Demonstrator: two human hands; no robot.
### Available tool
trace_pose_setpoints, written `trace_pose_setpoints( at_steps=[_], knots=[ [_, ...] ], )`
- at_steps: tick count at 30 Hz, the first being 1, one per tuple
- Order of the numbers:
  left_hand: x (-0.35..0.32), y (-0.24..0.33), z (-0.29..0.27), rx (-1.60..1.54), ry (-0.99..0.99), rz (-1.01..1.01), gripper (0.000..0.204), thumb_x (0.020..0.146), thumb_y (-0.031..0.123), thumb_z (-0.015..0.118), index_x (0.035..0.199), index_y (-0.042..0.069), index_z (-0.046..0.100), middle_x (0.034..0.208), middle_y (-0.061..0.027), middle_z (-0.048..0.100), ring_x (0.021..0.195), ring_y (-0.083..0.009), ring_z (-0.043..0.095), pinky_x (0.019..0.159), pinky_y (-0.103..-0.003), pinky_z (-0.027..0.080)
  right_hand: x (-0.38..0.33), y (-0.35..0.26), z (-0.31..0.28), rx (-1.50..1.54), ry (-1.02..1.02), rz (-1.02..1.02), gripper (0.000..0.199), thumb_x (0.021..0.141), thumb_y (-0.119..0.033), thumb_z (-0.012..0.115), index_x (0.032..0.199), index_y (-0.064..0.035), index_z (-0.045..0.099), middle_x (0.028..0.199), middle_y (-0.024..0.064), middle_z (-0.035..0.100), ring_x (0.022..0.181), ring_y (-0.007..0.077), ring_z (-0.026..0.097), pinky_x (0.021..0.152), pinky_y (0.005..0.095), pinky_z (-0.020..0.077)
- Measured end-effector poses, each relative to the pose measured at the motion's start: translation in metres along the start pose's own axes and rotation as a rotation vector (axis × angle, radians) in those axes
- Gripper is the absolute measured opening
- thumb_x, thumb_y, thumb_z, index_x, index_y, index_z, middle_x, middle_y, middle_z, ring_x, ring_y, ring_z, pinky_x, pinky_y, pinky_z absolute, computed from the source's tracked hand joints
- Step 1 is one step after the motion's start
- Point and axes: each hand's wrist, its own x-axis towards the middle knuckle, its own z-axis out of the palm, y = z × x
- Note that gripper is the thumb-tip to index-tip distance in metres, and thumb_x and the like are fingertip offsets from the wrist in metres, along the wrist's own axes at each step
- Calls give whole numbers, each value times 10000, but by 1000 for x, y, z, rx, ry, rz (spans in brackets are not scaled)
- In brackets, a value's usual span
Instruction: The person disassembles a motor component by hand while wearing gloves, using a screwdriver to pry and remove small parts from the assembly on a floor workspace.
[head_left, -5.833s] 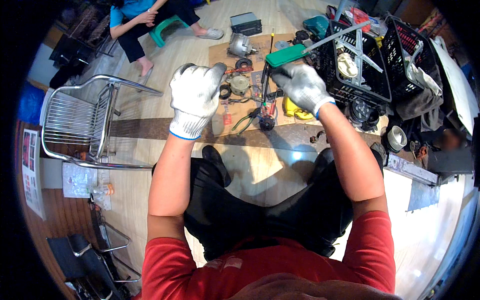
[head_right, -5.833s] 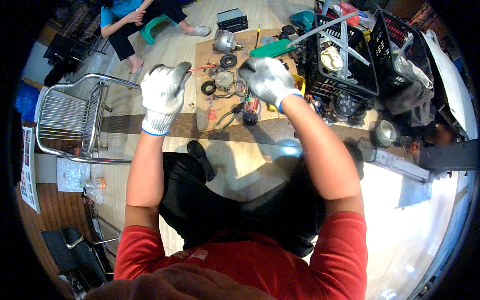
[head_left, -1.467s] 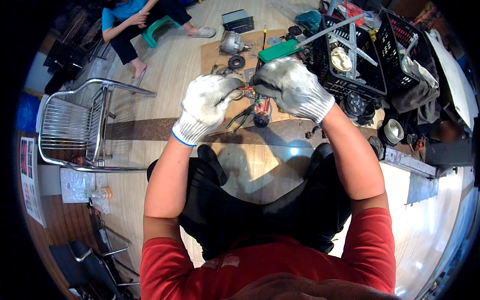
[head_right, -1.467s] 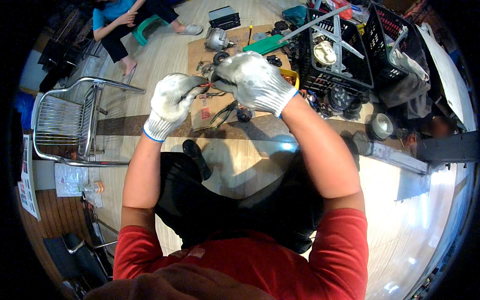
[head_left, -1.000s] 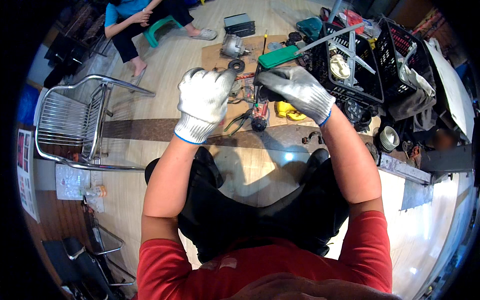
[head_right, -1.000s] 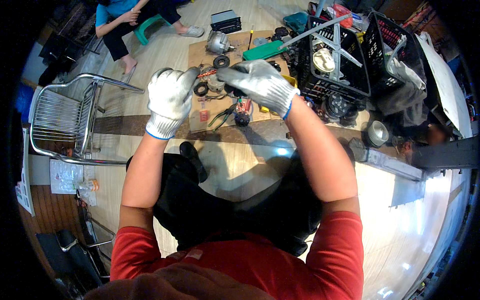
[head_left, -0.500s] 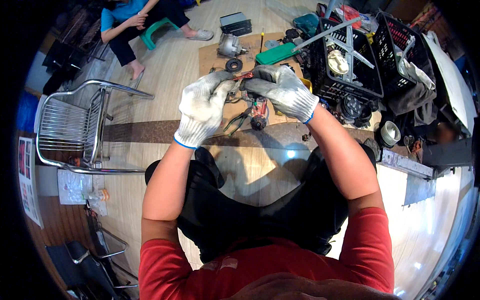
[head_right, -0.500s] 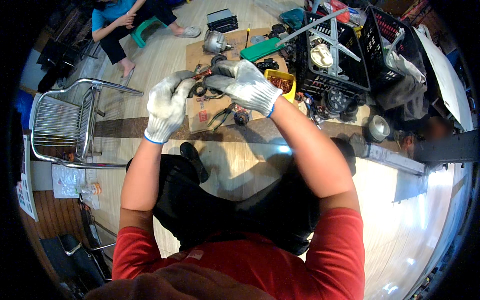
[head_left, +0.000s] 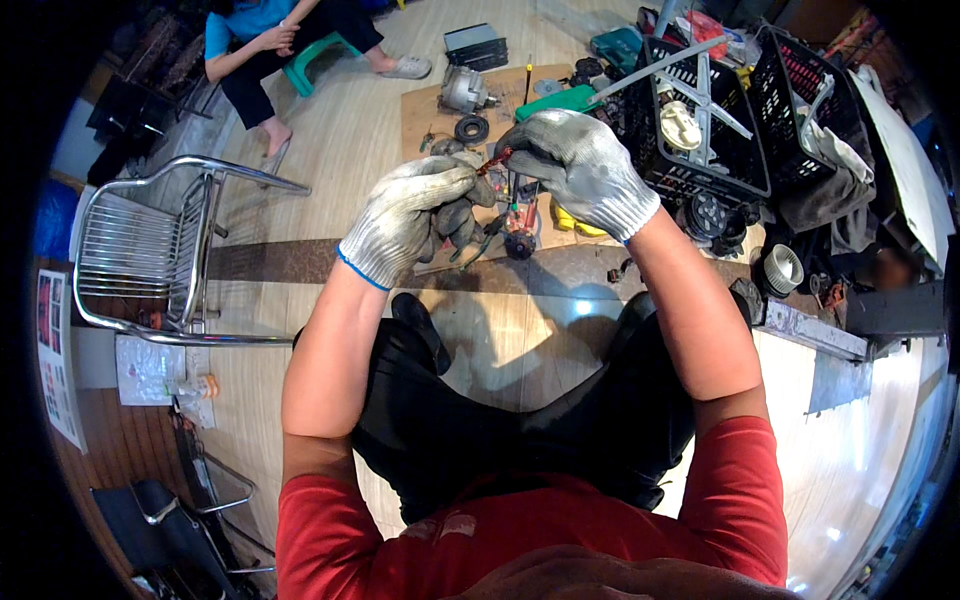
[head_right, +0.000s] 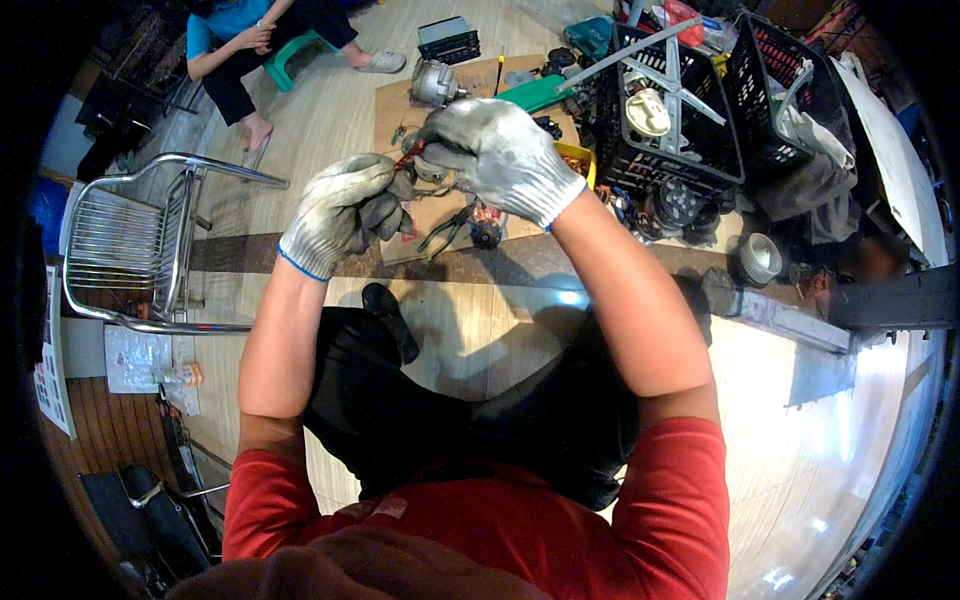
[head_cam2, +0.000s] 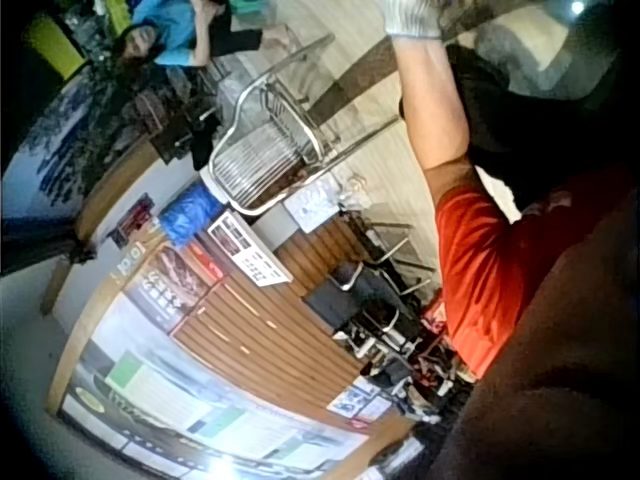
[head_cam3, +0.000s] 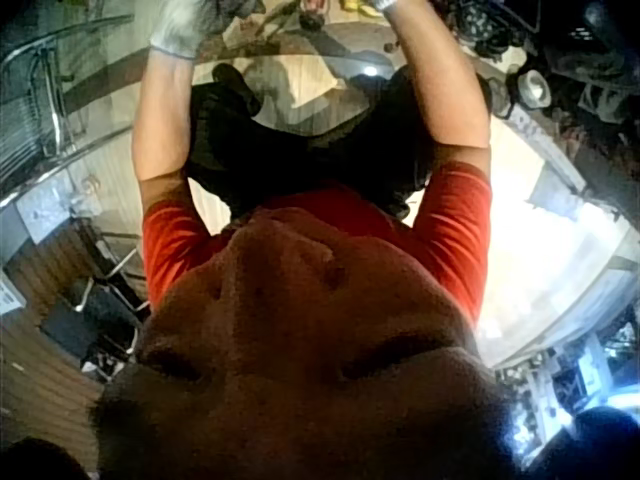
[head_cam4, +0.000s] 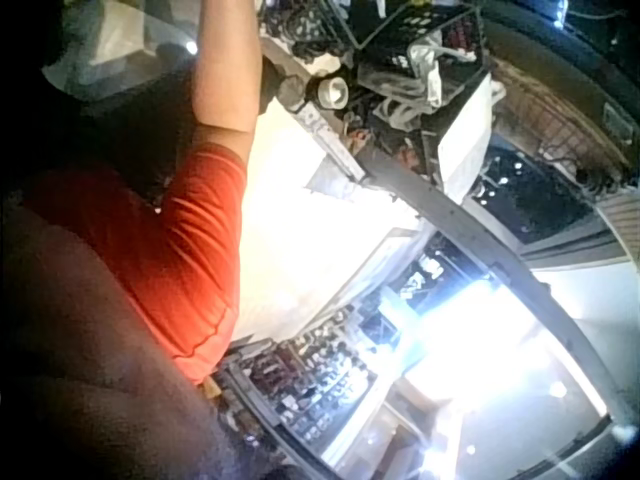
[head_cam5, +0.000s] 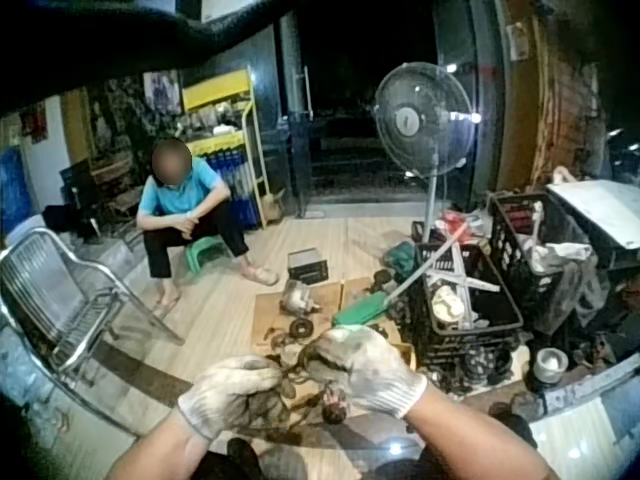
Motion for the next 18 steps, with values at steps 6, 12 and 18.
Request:
trace_pose_setpoints(
  at_steps=[6,12,18],
  knots=[
    [5,0,6,-56,113,10,231,979,147,583,1053,-68,626,894,-153,693,600,-169,615,546,-307,526,-8,31,-16,105,13,280,341,943,-294,626,1194,-68,676,1033,175,692,953,334,672,847,420,536],
    [7,-9,1,207,158,7,242,980,190,606,1037,-41,651,853,-99,682,641,-139,605,594,-274,503,-5,4,-19,33,-96,225,436,886,-411,686,1210,-119,684,992,169,675,898,320,664,830,414,540],
    [15,-12,7,612,94,102,279,965,260,645,954,-19,657,756,-32,614,631,-98,557,596,-255,452,-11,8,-3,-197,-184,33,385,860,-403,699,1130,-128,709,954,135,675,915,325,662,836,434,515]
  ],
)
